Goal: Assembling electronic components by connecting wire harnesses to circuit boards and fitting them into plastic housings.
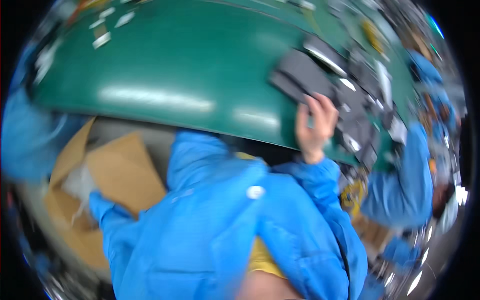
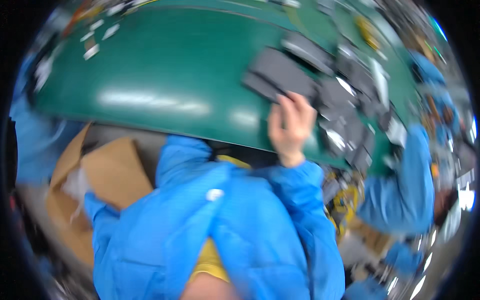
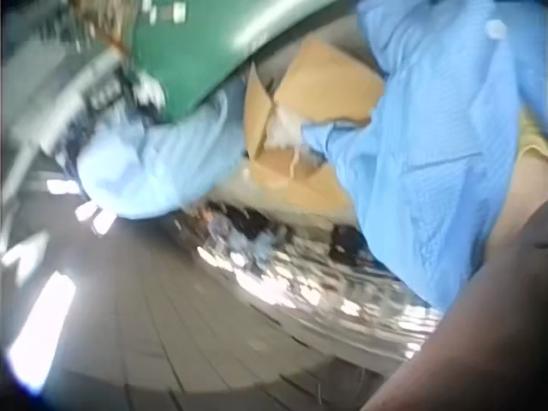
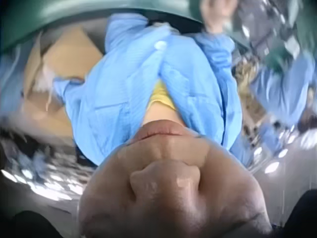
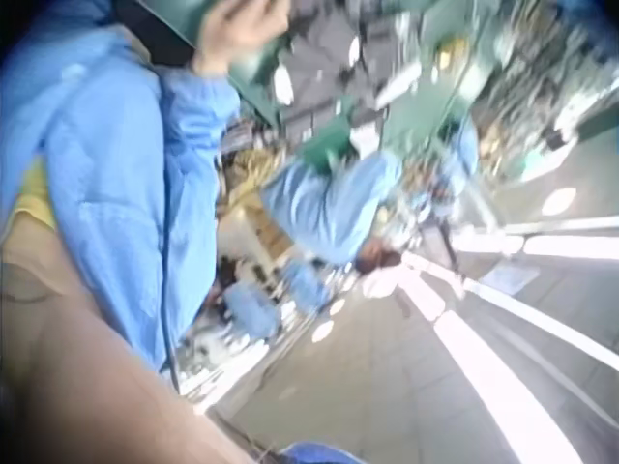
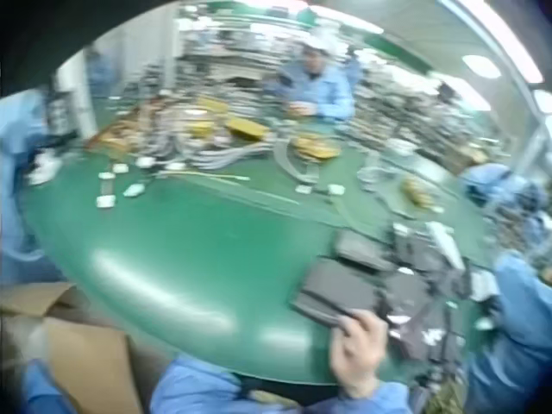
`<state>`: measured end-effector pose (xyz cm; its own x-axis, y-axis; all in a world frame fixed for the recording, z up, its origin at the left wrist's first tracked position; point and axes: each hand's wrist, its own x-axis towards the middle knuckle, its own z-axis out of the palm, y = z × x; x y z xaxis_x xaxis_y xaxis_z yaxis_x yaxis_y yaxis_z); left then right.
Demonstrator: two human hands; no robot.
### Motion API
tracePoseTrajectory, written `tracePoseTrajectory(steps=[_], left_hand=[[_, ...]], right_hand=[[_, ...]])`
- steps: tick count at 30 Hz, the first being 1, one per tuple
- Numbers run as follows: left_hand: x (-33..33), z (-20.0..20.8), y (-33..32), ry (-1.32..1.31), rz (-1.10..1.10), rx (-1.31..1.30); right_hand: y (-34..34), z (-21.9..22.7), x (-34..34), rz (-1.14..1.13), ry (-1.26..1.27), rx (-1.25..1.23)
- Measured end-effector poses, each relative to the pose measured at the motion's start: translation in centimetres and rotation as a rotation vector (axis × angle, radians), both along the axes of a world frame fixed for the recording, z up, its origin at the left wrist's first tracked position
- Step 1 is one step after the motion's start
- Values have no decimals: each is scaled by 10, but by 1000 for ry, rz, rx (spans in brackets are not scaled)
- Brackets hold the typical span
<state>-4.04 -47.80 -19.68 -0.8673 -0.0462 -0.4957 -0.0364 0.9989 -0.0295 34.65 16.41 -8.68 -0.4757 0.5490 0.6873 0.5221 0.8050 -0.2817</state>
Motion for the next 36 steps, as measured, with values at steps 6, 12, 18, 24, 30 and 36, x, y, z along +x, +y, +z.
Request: tracePoseTrajectory(steps=[6,12,18,24,30,36], left_hand=[[-70,23,23,-87,-65,-243],[-44,135,271,398,-370,447],[161,162,564,105,-1436,1293],[226,126,681,215,-1927,860],[214,124,670,65,-1563,1234],[209,141,650,-459,-1061,1658]], right_hand=[[18,21,65,-248,43,71],[17,16,129,-663,-370,-207],[37,-11,133,-505,-220,-187],[53,-13,148,-388,168,-113],[60,-21,157,-381,71,-142],[38,25,126,-470,96,-3]])
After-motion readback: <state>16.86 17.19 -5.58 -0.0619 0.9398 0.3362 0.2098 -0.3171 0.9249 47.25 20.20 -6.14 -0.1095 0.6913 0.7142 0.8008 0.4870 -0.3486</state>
